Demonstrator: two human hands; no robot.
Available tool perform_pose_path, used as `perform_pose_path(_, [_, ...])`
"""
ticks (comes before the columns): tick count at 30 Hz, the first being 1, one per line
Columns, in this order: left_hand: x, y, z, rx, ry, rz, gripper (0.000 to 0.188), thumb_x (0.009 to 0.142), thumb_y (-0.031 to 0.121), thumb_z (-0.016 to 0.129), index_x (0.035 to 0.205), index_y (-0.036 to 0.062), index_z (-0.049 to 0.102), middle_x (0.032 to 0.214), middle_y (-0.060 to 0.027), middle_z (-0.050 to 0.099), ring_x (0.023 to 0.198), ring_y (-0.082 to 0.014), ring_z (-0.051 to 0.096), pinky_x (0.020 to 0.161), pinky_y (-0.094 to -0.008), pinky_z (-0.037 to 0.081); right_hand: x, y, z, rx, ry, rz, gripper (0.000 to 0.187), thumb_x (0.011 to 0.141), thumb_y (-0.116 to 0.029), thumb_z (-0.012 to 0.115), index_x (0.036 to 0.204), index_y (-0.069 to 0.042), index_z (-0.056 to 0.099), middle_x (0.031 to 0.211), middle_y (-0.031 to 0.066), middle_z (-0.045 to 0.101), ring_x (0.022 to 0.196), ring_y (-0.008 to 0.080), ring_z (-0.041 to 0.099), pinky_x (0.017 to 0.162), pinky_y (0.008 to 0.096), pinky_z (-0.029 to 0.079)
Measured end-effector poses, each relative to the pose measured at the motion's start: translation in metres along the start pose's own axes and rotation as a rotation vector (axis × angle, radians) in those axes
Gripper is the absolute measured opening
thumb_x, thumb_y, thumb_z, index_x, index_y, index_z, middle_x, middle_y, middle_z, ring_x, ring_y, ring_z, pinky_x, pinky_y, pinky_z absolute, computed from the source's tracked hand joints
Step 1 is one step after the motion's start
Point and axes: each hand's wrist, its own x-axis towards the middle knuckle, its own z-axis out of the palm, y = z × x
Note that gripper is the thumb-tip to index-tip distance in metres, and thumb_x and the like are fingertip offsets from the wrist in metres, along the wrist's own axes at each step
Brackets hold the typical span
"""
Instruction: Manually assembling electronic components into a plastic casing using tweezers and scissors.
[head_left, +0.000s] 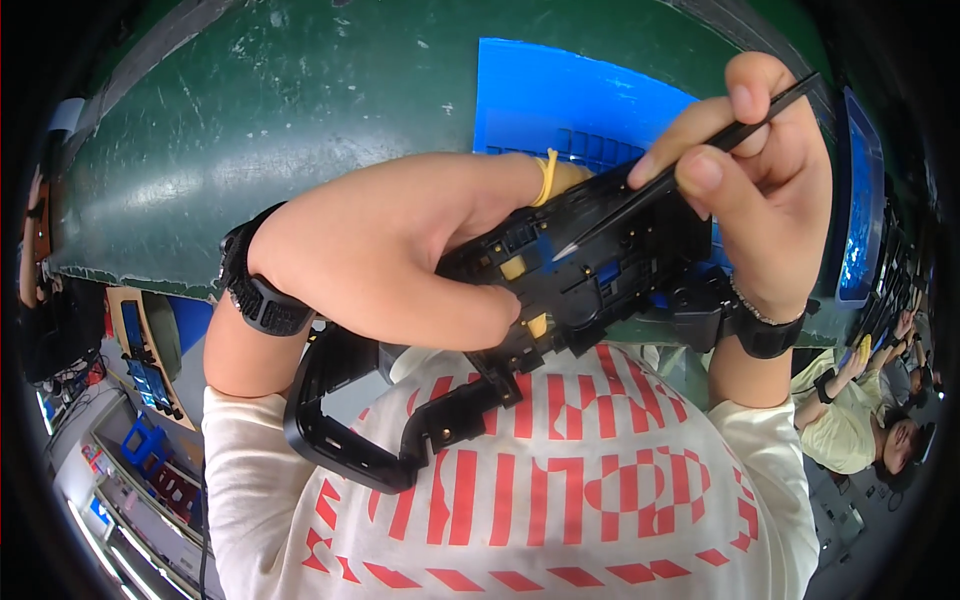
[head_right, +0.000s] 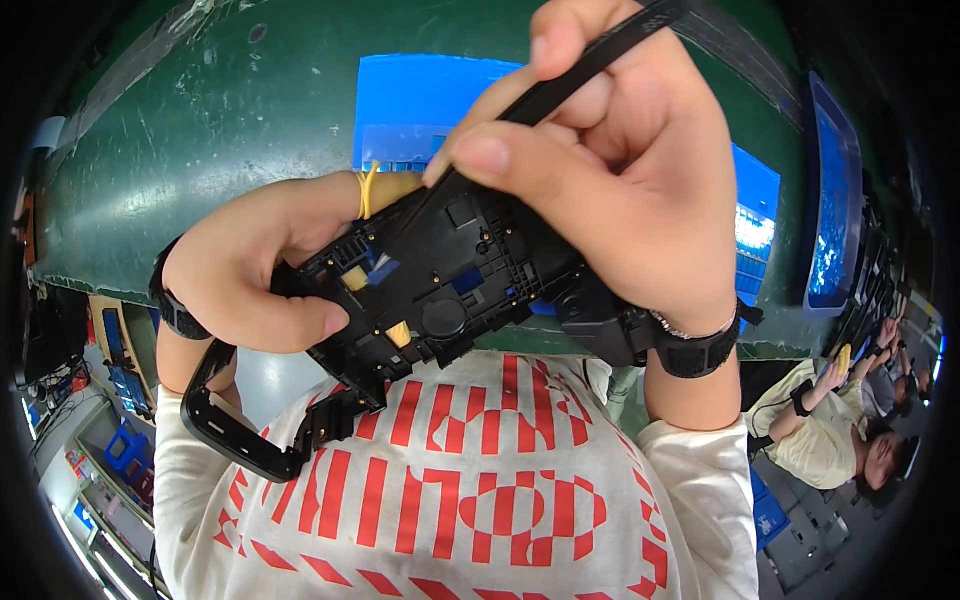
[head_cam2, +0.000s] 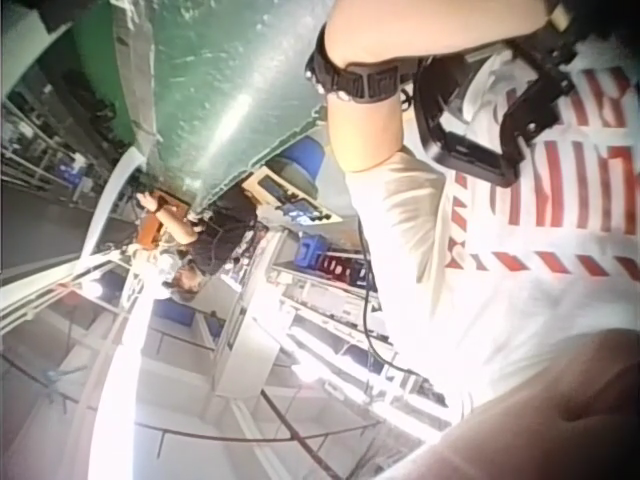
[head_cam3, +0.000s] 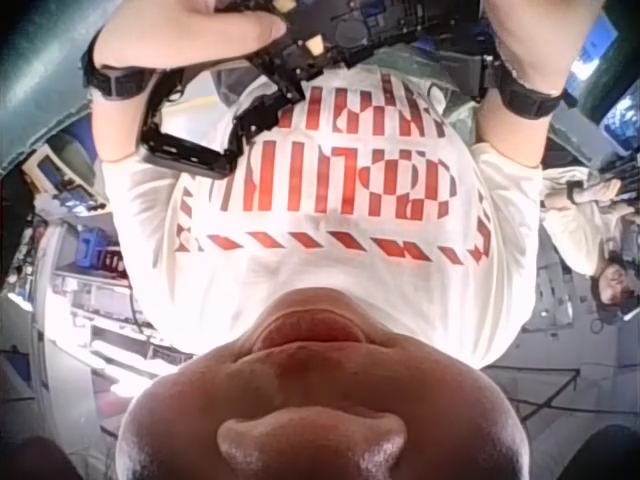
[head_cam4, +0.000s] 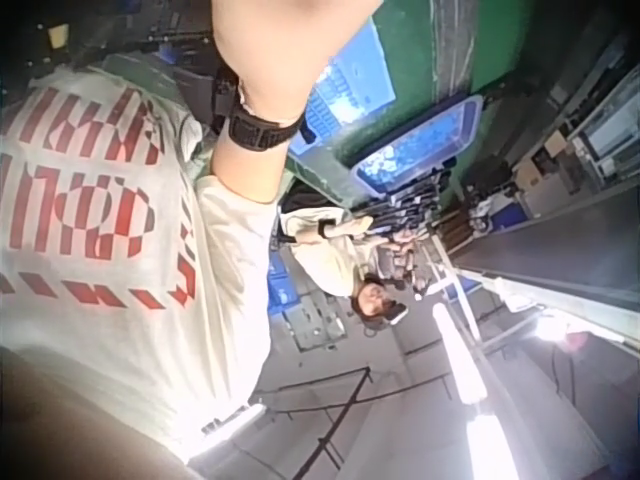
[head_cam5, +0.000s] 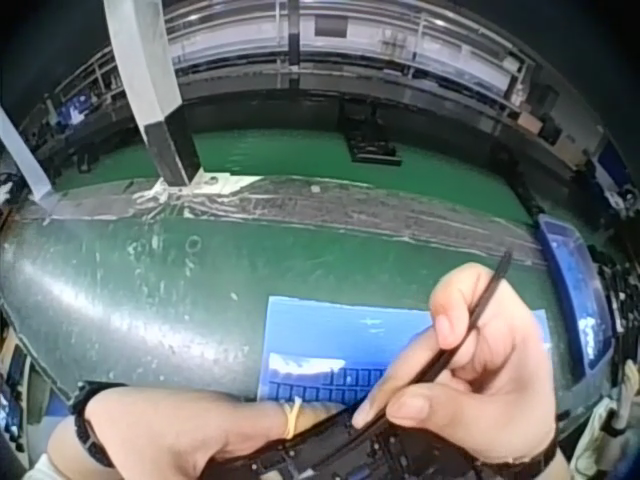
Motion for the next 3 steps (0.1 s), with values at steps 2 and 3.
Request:
perform_pose_path(2, [-0.002,0.002,0.001,-0.047,-0.021,-0.030,0.070,0.061,-0.002,0.046,0.126,-0.0117,0.025,0.120,-0.0146,0.044,0.110,-0.0149,0.042,0.093,-0.0250,0.033,0.000,-0.006,-0.012,-0.051,0.001,0.111,0.034,0.080,-0.019,0.059,0.095,-0.005,0.032,0.073,0.0132,0.061,0.049,0.0046,0.039,0.046,0.0149,0.030])
perform_pose_path(3, [-0.001,0.005,0.000,-0.035,-0.025,-0.037,0.070,0.061,-0.002,0.046,0.127,-0.0112,0.024,0.121,-0.0145,0.044,0.111,-0.0151,0.041,0.095,-0.0247,0.031,0.001,-0.008,-0.022,-0.065,0.051,0.050,0.036,0.079,-0.021,0.061,0.095,-0.005,0.032,0.075,0.0136,0.061,0.054,0.0052,0.042,0.047,0.0146,0.031])
